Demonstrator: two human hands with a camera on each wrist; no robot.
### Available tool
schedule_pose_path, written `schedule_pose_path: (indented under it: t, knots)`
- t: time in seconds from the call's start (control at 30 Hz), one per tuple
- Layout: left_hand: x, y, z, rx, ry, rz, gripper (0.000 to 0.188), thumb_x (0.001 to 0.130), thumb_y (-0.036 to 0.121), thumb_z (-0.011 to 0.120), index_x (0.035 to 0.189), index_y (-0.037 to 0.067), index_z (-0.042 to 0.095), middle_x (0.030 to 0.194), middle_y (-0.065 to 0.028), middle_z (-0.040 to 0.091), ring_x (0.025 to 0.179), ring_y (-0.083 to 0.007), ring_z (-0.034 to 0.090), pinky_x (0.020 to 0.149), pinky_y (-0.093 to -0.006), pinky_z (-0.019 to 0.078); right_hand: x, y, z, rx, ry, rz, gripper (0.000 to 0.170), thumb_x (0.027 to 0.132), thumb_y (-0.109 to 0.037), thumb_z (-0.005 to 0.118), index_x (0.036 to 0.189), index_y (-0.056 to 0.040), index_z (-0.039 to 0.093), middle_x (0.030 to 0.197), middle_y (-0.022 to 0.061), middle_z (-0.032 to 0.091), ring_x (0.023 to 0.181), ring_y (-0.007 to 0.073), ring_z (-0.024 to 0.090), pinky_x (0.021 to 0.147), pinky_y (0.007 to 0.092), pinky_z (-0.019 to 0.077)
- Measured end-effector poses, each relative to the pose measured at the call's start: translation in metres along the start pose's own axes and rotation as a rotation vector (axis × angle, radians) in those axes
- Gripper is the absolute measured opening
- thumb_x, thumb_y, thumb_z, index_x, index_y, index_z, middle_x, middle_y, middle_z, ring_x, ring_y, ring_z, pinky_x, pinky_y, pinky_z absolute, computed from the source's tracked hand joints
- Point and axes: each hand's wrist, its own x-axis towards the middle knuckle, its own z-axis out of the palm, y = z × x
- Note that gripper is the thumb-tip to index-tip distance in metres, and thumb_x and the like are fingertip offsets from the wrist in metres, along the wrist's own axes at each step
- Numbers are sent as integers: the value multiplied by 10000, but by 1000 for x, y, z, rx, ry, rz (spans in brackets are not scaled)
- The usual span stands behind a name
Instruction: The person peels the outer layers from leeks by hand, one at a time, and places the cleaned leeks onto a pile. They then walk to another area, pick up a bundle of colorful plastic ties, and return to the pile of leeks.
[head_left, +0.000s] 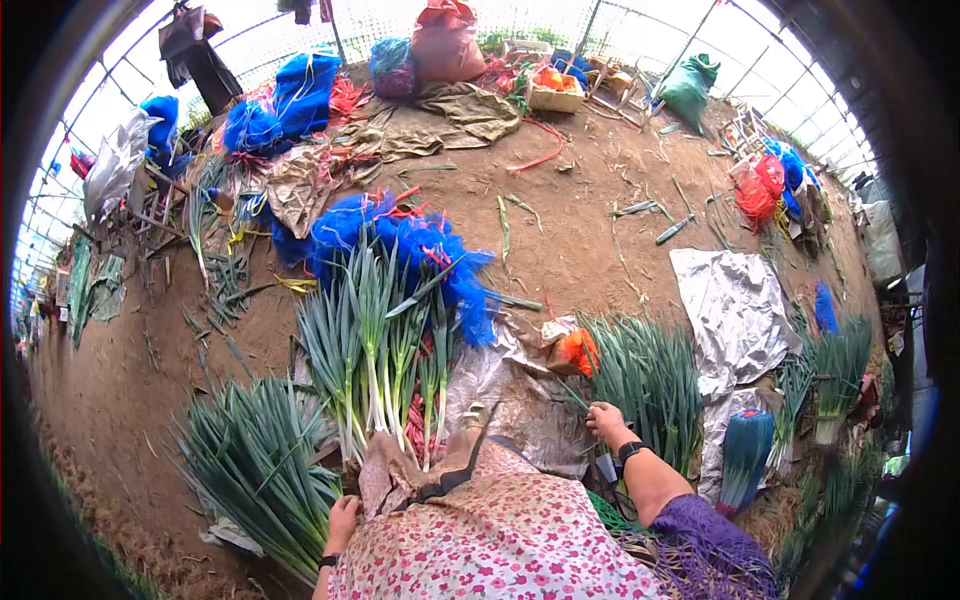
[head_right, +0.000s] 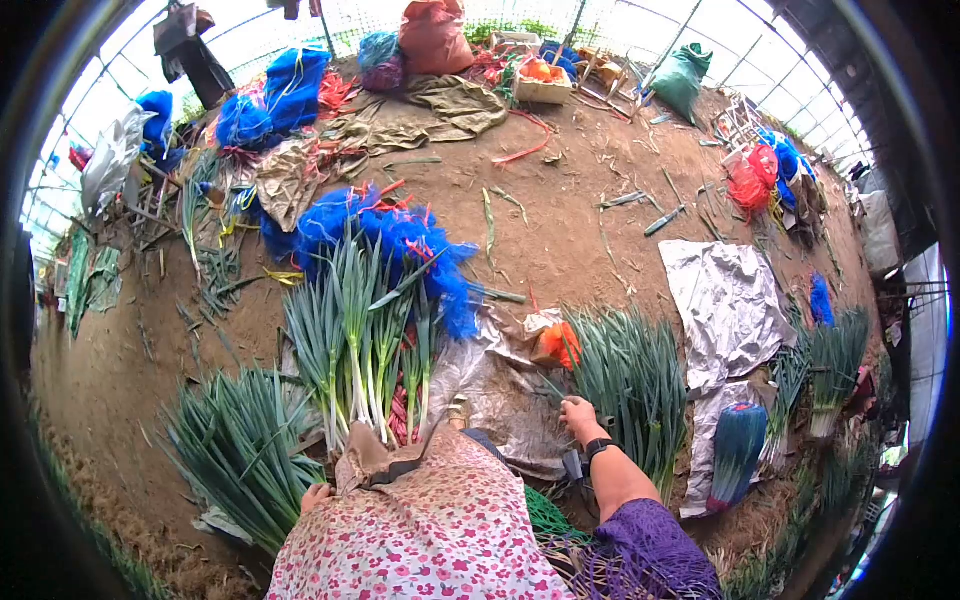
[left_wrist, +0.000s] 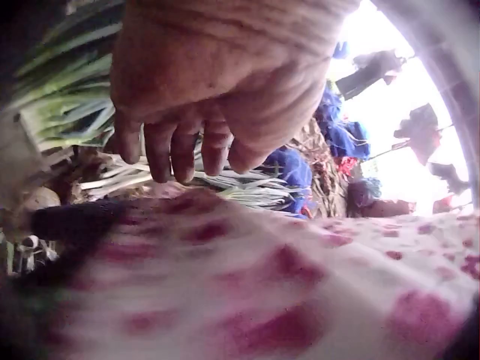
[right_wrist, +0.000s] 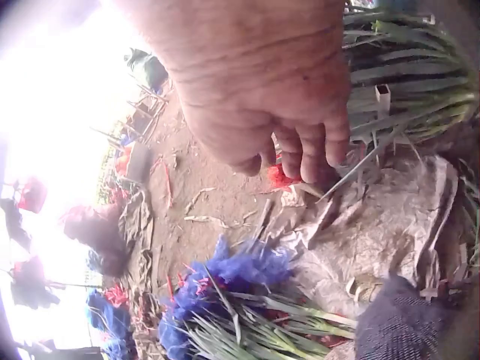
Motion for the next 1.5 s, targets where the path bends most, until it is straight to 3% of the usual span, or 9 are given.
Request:
schedule_pose_path:
  t: [0.33, 0.5, 0.8, 0.87, 0.9, 0.93, 1.1, 1.33, 1.5]
  knots:
    - [109, -5, 4, 452, -75, -34, 426, 810, 356, 554, 1006, -18, 613, 936, -140, 632, 865, -256, 593, 768, -354, 449, 46, -63, 45, 6, -140, -98, 342, 825, -195, 550, 1147, -80, 546, 866, 38, 623, 668, 129, 593, 507, 269, 445]
    - [146, 129, 63, 402, -99, -3, 420, 785, 329, 531, 981, -30, 625, 988, -175, 624, 937, -271, 584, 793, -355, 443, 81, -109, 34, -196, -158, -120, 341, 812, -190, 565, 1129, -66, 566, 892, 43, 622, 715, 119, 591, 515, 255, 445]
    - [327, 197, 156, 814, -281, 464, 395, 789, 359, 561, 923, -9, 613, 848, -154, 636, 789, -262, 604, 700, -358, 459, 153, -232, -51, 254, 48, 49, 370, 862, -143, 506, 1196, 12, 466, 956, 124, 588, 771, 175, 592, 639, 292, 507]
    - [348, 273, 177, 1050, -255, 864, 387, 790, 362, 565, 906, -4, 610, 815, -150, 638, 757, -260, 608, 679, -360, 462, 154, -240, -66, 252, 83, 60, 374, 870, -133, 498, 1206, 24, 455, 986, 149, 584, 808, 193, 600, 697, 336, 518]
    - [336, 333, 180, 358, -330, 319, 306, 795, 304, 559, 886, 13, 589, 774, -108, 625, 684, -222, 596, 620, -338, 454, 159, -241, -72, 240, 111, 135, 357, 871, -198, 490, 1208, -80, 476, 931, 54, 600, 694, 145, 586, 520, 285, 455]
    - [298, 422, 197, 142, -255, 151, 245, 790, 248, 556, 882, 25, 596, 745, -60, 609, 655, -175, 582, 554, -304, 435, 141, -261, -71, 221, 133, 105, 323, 867, -213, 494, 1158, -74, 517, 922, 53, 607, 702, 152, 589, 526, 289, 450]
    - [413, 567, 234, 74, -243, 215, 231, 844, 259, 534, 1003, 91, 547, 799, 2, 581, 690, -108, 543, 553, -263, 390, 258, -149, -84, -301, 109, -241, 292, 836, -278, 501, 744, -25, 613, 747, 63, 598, 625, 181, 549, 536, 312, 430]
    - [459, 703, 307, -139, -95, 170, 183, 835, 244, 555, 937, 93, 575, 777, 9, 588, 647, -104, 545, 503, -254, 387, 385, -344, -108, -231, -136, -11, 255, 824, -254, 503, 772, -22, 598, 721, 76, 582, 600, 183, 537, 533, 316, 428]
    - [449, 751, 369, 52, -144, -97, 226, 843, 259, 555, 971, 74, 580, 811, -16, 589, 691, -122, 555, 515, -257, 397, 502, -618, -155, -67, -43, -114, 183, 804, -224, 522, 773, -46, 551, 609, 43, 507, 523, 193, 507, 461, 327, 407]
